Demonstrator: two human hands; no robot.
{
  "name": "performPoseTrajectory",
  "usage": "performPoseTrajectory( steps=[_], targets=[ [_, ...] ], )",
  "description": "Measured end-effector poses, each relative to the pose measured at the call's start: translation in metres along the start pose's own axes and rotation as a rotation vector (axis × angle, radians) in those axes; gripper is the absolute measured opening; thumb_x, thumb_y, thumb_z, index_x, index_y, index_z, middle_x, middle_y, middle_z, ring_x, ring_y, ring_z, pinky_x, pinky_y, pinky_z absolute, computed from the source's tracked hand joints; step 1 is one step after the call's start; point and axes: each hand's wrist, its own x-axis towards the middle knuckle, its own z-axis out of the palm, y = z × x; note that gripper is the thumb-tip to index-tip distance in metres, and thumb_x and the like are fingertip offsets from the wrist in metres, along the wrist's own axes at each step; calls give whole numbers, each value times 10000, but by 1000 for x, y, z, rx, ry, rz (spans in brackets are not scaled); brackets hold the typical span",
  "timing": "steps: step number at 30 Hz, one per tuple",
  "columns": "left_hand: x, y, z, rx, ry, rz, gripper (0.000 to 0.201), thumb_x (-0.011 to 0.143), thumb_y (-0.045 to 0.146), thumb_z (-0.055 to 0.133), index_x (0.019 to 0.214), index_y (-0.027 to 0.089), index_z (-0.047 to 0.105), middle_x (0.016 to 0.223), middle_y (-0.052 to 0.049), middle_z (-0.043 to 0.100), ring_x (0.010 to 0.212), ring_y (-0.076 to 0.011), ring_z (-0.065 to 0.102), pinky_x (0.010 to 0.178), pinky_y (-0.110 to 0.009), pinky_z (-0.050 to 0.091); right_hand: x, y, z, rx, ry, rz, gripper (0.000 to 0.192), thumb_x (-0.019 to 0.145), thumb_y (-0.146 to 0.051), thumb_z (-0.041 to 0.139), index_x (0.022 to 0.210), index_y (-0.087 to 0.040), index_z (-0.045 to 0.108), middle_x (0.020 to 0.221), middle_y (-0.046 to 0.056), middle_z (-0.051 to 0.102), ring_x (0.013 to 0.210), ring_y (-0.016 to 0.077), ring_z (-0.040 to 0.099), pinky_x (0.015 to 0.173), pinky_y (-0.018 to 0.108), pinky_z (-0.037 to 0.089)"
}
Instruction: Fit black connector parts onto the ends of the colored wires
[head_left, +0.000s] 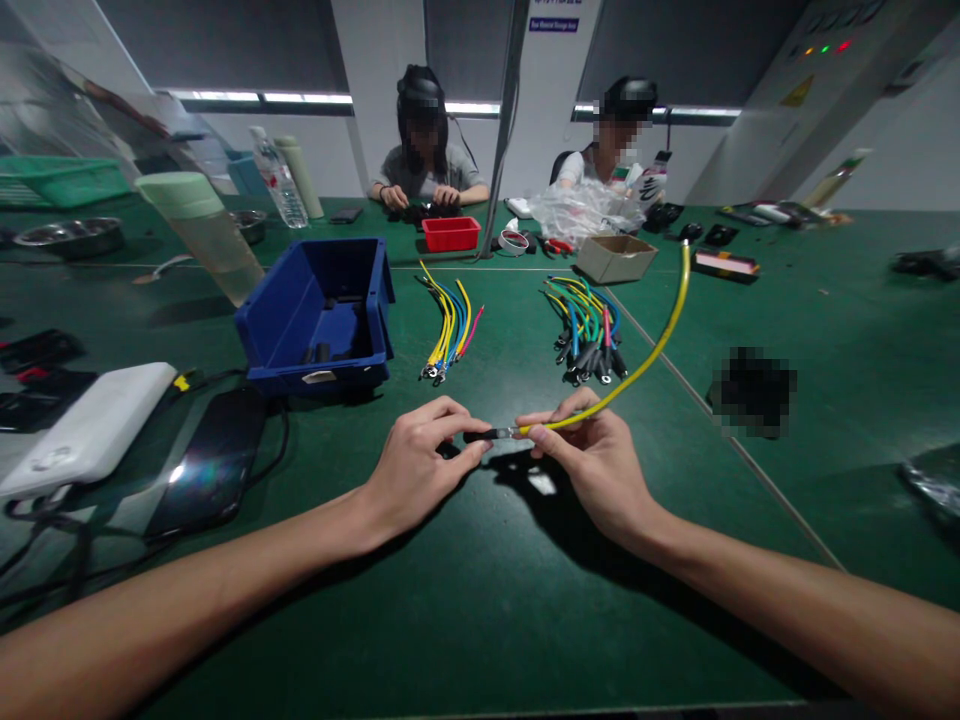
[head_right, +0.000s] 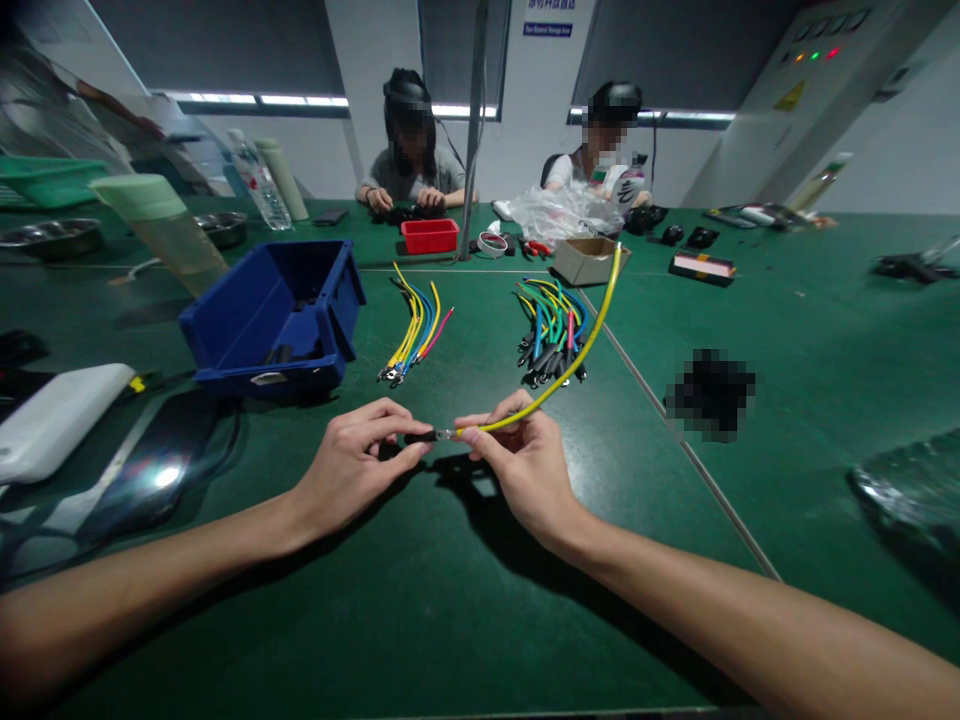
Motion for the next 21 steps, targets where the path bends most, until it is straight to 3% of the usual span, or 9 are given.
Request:
performPoseTrajectory(
  steps=[21],
  targets=[
    [-1, 2, 1, 38, 10, 48, 153, 834, 225, 612, 952, 203, 707, 861, -39, 618, 730, -118, 579, 564, -200, 458, -2, -1, 0, -18, -18, 10, 314, 707, -285, 746, 762, -220, 443, 832, 32, 724, 705, 160, 679, 590, 262, 525]
  ],
)
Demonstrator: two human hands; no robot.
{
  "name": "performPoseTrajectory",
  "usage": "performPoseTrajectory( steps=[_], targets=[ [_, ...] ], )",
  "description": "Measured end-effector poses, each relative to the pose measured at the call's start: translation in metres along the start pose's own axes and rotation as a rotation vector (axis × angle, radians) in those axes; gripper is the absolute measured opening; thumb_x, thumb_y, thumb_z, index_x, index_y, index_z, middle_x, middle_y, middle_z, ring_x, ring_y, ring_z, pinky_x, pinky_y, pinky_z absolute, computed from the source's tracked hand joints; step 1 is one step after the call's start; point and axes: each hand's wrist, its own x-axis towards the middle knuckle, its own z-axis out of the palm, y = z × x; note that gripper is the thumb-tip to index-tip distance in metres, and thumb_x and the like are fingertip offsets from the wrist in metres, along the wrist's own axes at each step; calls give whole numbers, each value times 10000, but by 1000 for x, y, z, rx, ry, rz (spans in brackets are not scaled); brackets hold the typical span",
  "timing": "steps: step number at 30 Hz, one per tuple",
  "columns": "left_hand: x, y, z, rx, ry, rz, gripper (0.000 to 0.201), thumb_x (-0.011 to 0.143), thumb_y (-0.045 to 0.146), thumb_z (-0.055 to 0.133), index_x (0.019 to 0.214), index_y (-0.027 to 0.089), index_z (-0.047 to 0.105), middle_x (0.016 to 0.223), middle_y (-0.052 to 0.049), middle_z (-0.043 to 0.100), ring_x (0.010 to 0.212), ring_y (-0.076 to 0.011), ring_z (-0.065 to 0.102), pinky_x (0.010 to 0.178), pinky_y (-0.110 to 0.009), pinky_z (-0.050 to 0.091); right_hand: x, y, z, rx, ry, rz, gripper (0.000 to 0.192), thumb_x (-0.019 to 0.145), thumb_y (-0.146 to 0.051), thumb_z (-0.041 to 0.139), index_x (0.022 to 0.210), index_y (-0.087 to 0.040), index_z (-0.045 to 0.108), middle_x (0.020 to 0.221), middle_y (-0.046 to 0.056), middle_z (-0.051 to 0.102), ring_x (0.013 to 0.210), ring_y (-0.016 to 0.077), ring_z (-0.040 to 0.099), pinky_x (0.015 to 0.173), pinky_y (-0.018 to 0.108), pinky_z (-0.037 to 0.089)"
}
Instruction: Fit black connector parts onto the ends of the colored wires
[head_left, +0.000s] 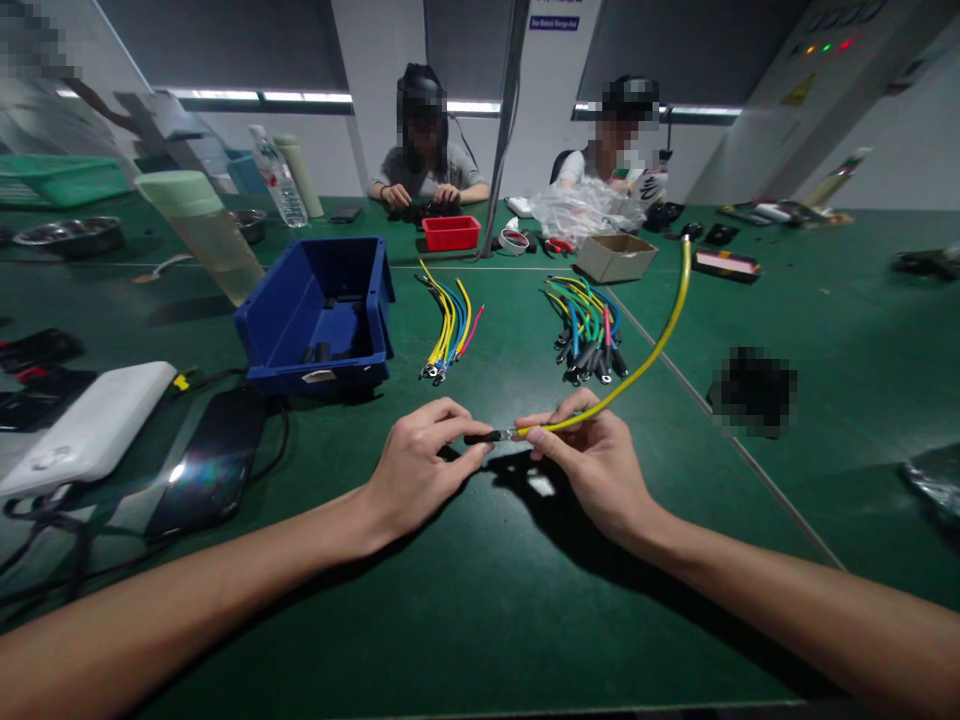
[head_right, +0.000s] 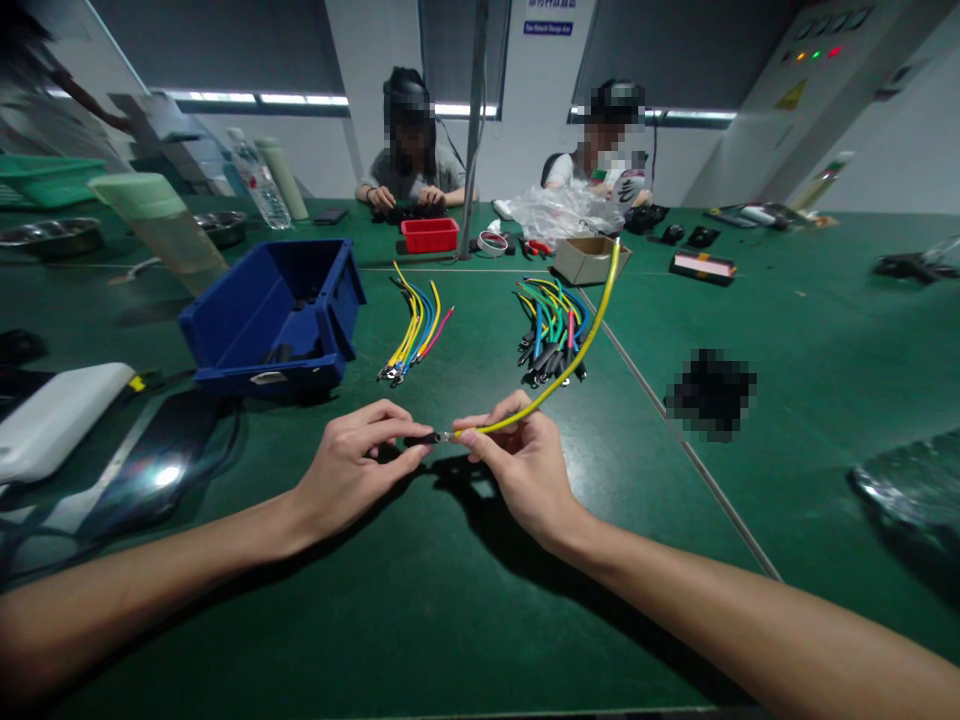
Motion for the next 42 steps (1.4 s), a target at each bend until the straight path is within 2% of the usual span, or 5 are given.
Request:
performPoseTrajectory(
  steps=[7, 15, 30, 42],
  targets=[
    [0, 2, -1, 10, 12, 17, 145, 830, 212, 618, 946, 194, 703, 858, -35, 613, 741, -115, 580, 562, -194, 455, 0, 1, 0, -5, -13, -10, 307, 711, -280, 745, 757, -215, 448, 838, 37, 726, 699, 156, 678, 579, 251, 521],
    [-1, -1, 1, 13, 56, 102, 143, 826, 203, 623, 945, 186, 700, 845, -36, 616, 763, -128, 588, 671, -252, 479, 0, 3, -1, 2, -21, -21, 301, 700, -275, 751, 759, -210, 463, 823, 38, 721, 710, 161, 681, 593, 256, 528],
    [-3, -5, 2, 26, 66, 145, 154, 825, 203, 617, 960, 187, 689, 857, -41, 613, 767, -133, 587, 677, -264, 475, -1, 2, 0, -5, -30, -29, 295, 703, -261, 748, 765, -208, 464, 828, 41, 724, 715, 162, 688, 580, 243, 520],
    [-2, -2, 2, -38, 69, 215, 154, 803, 155, 634, 950, 164, 679, 778, -23, 688, 706, -130, 586, 644, -255, 466, -3, 2, 0, -7, -42, -36, 292, 710, -252, 742, 757, -210, 457, 814, 32, 723, 706, 152, 683, 569, 232, 521]
  ],
)
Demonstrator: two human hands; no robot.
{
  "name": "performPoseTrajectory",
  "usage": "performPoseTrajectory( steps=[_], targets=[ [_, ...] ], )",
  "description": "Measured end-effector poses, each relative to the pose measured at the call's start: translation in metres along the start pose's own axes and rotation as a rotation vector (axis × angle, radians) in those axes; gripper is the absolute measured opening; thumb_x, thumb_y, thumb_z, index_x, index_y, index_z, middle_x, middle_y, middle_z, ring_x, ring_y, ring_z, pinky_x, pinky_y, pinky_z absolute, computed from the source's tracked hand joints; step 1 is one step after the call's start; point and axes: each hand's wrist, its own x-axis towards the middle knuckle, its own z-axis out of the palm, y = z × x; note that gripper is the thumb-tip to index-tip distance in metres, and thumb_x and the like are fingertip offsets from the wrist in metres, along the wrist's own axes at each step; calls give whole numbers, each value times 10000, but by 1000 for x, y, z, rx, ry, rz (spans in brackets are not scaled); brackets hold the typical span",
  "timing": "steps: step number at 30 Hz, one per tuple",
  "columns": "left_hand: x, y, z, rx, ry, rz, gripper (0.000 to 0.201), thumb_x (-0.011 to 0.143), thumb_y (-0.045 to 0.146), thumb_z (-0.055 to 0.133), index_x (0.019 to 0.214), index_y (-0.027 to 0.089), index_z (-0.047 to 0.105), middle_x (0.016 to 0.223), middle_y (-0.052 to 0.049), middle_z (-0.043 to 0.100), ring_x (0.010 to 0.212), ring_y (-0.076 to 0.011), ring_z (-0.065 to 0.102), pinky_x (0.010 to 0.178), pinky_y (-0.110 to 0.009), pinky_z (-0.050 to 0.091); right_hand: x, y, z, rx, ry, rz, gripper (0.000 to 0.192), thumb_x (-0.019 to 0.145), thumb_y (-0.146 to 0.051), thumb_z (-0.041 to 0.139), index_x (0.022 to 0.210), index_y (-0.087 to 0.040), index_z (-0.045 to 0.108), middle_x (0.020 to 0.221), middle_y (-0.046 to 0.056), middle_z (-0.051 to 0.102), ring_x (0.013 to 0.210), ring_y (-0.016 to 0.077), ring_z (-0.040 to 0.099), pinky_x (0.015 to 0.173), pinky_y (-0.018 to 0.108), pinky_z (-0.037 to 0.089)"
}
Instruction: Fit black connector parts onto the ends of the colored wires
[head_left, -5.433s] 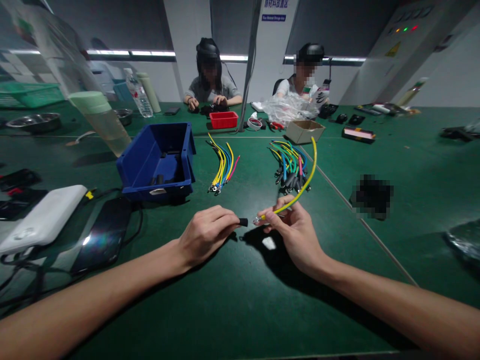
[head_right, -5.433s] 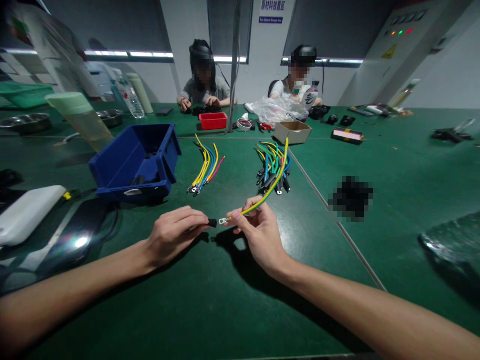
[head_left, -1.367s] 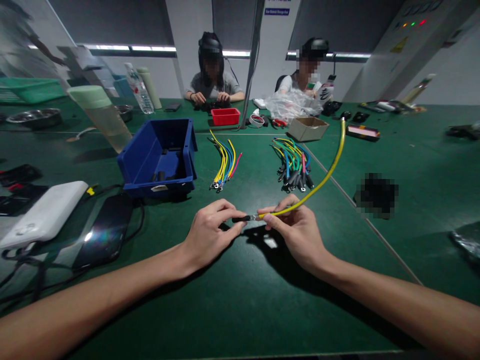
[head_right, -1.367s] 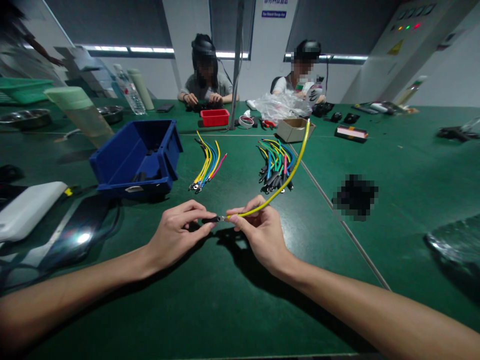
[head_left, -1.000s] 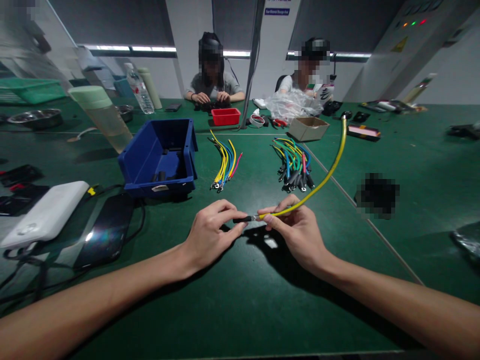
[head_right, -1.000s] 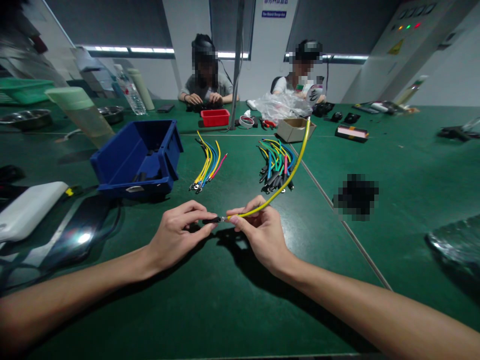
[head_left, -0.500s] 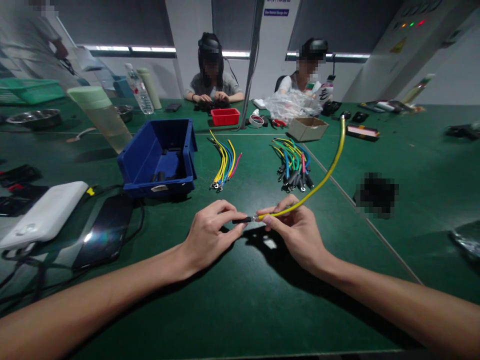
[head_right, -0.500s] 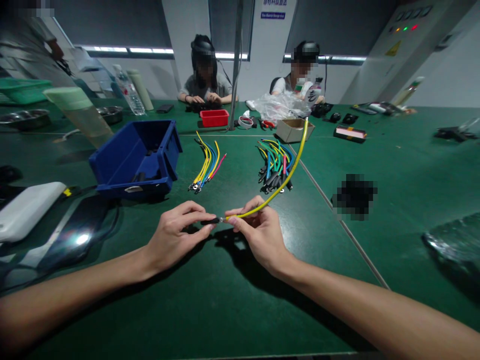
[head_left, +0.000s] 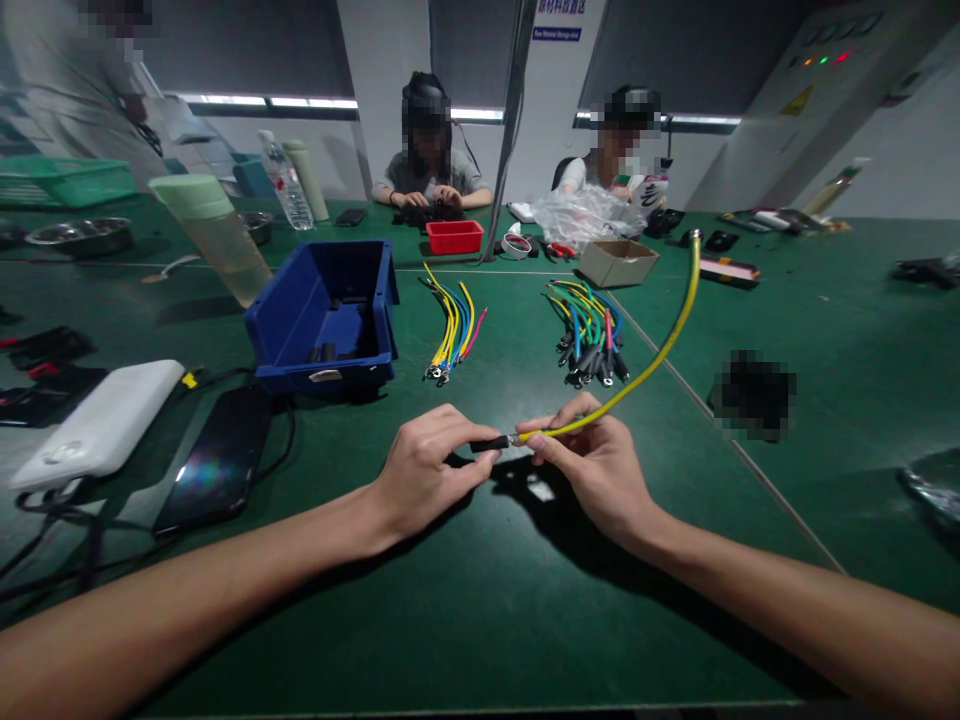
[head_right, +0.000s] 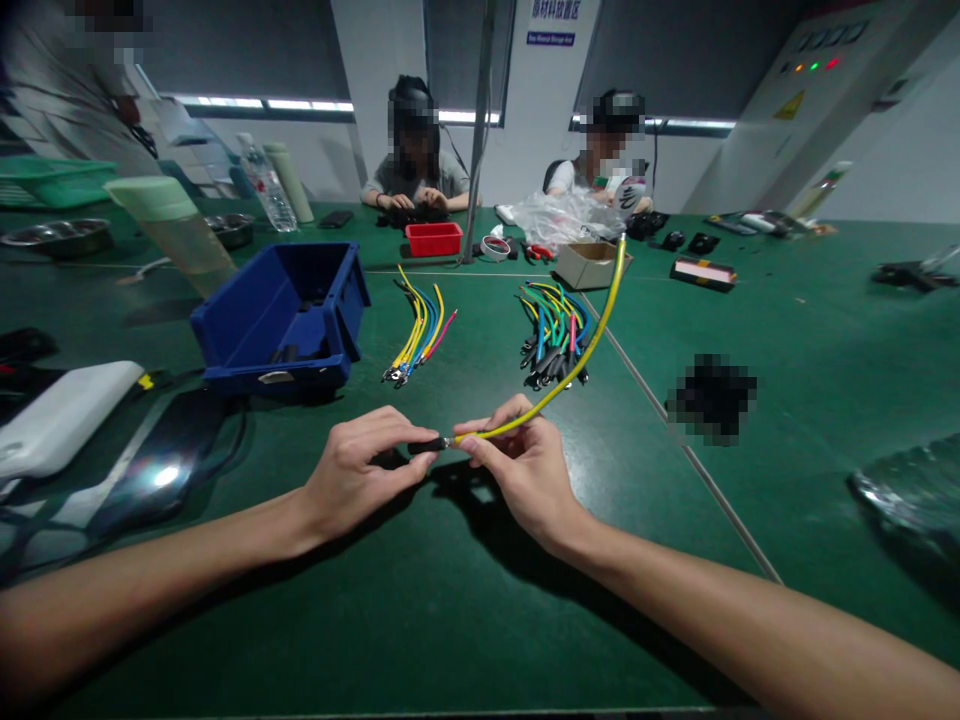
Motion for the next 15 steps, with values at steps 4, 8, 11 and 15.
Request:
performPoseTrajectory(
  steps=[4, 8, 11, 15],
  targets=[
    [-1, -1, 1, 9, 12, 22, 155, 798, 158, 639, 947, 162, 679, 798, -31, 700, 704, -138, 585, 644, -267, 468, 0, 0, 0, -21, 6, -12, 284, 699, -265, 749, 750, -204, 476, 811, 40, 718, 694, 155, 677, 580, 246, 523],
    [-1, 0, 0, 19, 15, 34, 146, 804, 166, 635, 944, 162, 676, 800, -33, 703, 704, -139, 586, 651, -273, 467, 0, 0, 0, -12, 12, -7, 298, 687, -265, 759, 748, -204, 474, 814, 36, 716, 682, 147, 673, 590, 248, 527],
    [-1, 0, 0, 24, 7, 45, 145, 808, 164, 630, 947, 162, 672, 799, -32, 701, 703, -139, 584, 649, -273, 465, 0, 0, 1, 1, 15, -1, 311, 679, -267, 764, 747, -205, 467, 820, 32, 713, 681, 143, 670, 587, 245, 528],
    [-1, -1, 0, 32, 2, 56, 143, 809, 166, 627, 945, 162, 668, 801, -34, 700, 703, -140, 583, 655, -276, 466, 0, 1, 2, 4, 32, -2, 335, 664, -288, 771, 741, -208, 455, 812, 28, 704, 682, 146, 663, 578, 251, 529]
  ],
)
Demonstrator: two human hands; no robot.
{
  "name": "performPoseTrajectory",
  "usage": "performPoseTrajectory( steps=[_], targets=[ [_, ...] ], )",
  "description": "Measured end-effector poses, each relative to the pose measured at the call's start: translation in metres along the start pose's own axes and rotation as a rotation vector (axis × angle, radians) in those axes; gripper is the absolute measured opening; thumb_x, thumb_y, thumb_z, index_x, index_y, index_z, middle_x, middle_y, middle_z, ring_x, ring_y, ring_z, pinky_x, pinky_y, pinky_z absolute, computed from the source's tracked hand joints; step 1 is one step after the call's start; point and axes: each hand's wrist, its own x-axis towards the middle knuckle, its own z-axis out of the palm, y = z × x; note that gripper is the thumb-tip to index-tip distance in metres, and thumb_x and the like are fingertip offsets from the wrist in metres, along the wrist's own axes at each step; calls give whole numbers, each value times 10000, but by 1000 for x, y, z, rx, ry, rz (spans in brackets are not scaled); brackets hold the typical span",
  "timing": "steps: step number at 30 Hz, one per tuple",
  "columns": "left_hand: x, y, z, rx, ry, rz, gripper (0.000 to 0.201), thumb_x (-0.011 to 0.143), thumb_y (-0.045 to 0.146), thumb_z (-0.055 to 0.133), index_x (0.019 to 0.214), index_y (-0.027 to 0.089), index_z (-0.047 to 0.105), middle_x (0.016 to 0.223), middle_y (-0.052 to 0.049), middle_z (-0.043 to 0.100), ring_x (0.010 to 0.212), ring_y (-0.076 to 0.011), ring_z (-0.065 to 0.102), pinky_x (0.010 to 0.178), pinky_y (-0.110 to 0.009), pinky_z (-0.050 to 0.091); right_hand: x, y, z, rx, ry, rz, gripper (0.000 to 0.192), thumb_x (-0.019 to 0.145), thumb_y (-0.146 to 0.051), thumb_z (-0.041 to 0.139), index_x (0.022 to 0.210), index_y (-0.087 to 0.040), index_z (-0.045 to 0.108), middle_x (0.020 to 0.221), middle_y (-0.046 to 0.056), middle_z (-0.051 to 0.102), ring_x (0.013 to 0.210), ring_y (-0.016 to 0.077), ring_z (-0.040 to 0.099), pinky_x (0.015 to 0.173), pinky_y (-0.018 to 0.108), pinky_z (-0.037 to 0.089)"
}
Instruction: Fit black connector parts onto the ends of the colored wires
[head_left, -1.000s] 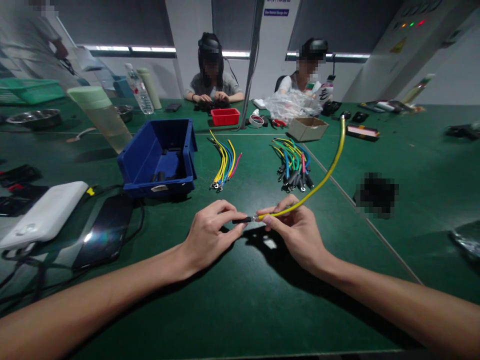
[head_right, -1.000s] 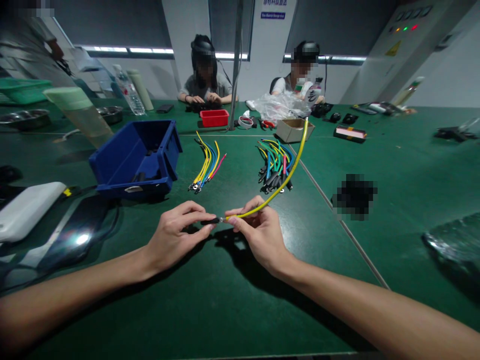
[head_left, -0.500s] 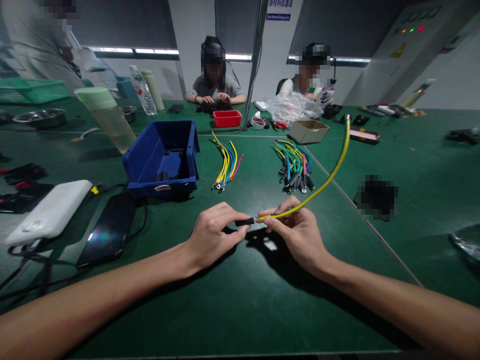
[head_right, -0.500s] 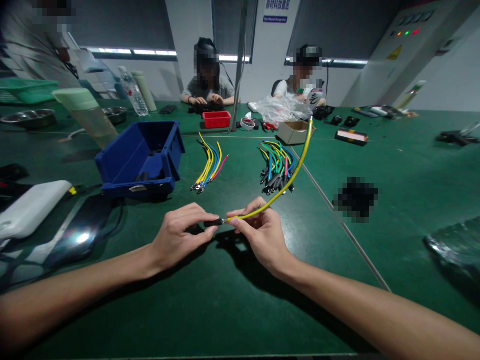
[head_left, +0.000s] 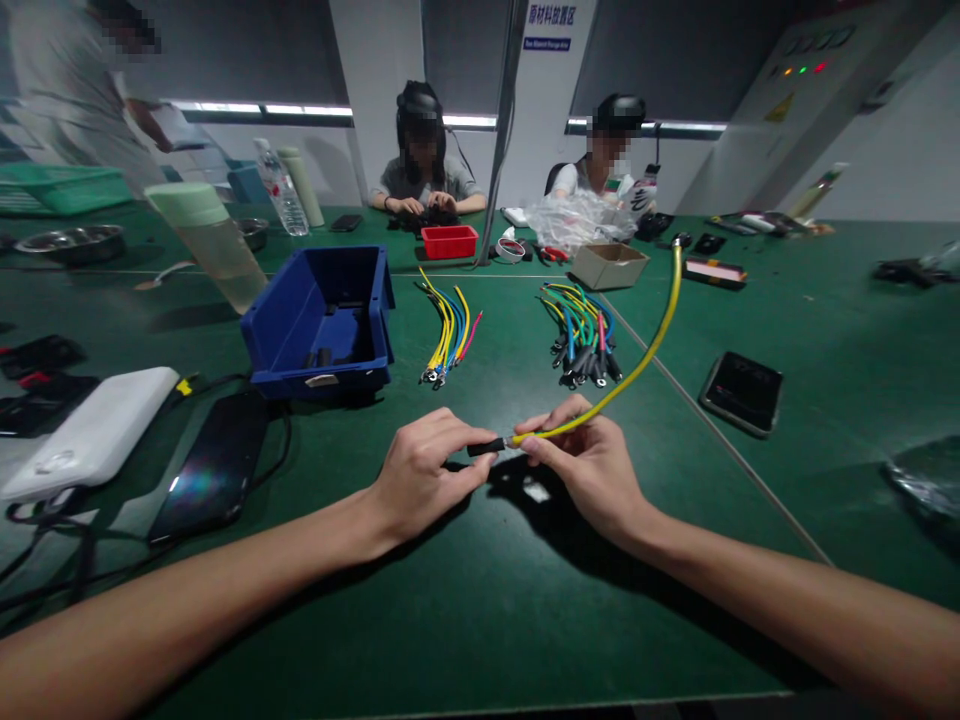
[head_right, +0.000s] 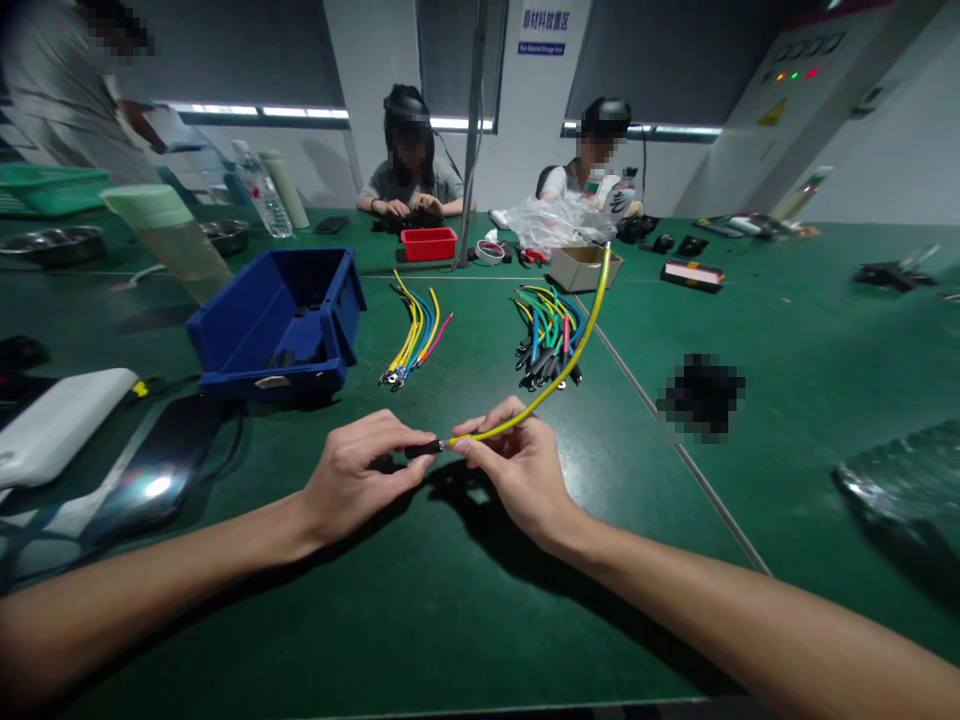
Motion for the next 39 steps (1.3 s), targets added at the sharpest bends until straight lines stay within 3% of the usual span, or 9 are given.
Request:
performPoseTrajectory(
  steps=[15, 39],
  targets=[
    [1, 3, -1, 22, -17, 12, 145, 803, 156, 626, 945, 146, 655, 792, -46, 696, 694, -143, 589, 633, -272, 471, -1, 0, -2, -21, -31, -28, 254, 681, -262, 760, 736, -202, 519, 769, 5, 633, 702, 133, 626, 598, 246, 514],
    [1, 2, -1, 11, -50, 42, 151, 836, 194, 597, 966, 141, 651, 753, -47, 676, 670, -140, 574, 625, -272, 467, -1, -1, -2, -104, -40, -41, 262, 661, -331, 777, 722, -203, 555, 779, 35, 673, 749, 182, 653, 655, 306, 542]
  ],
)
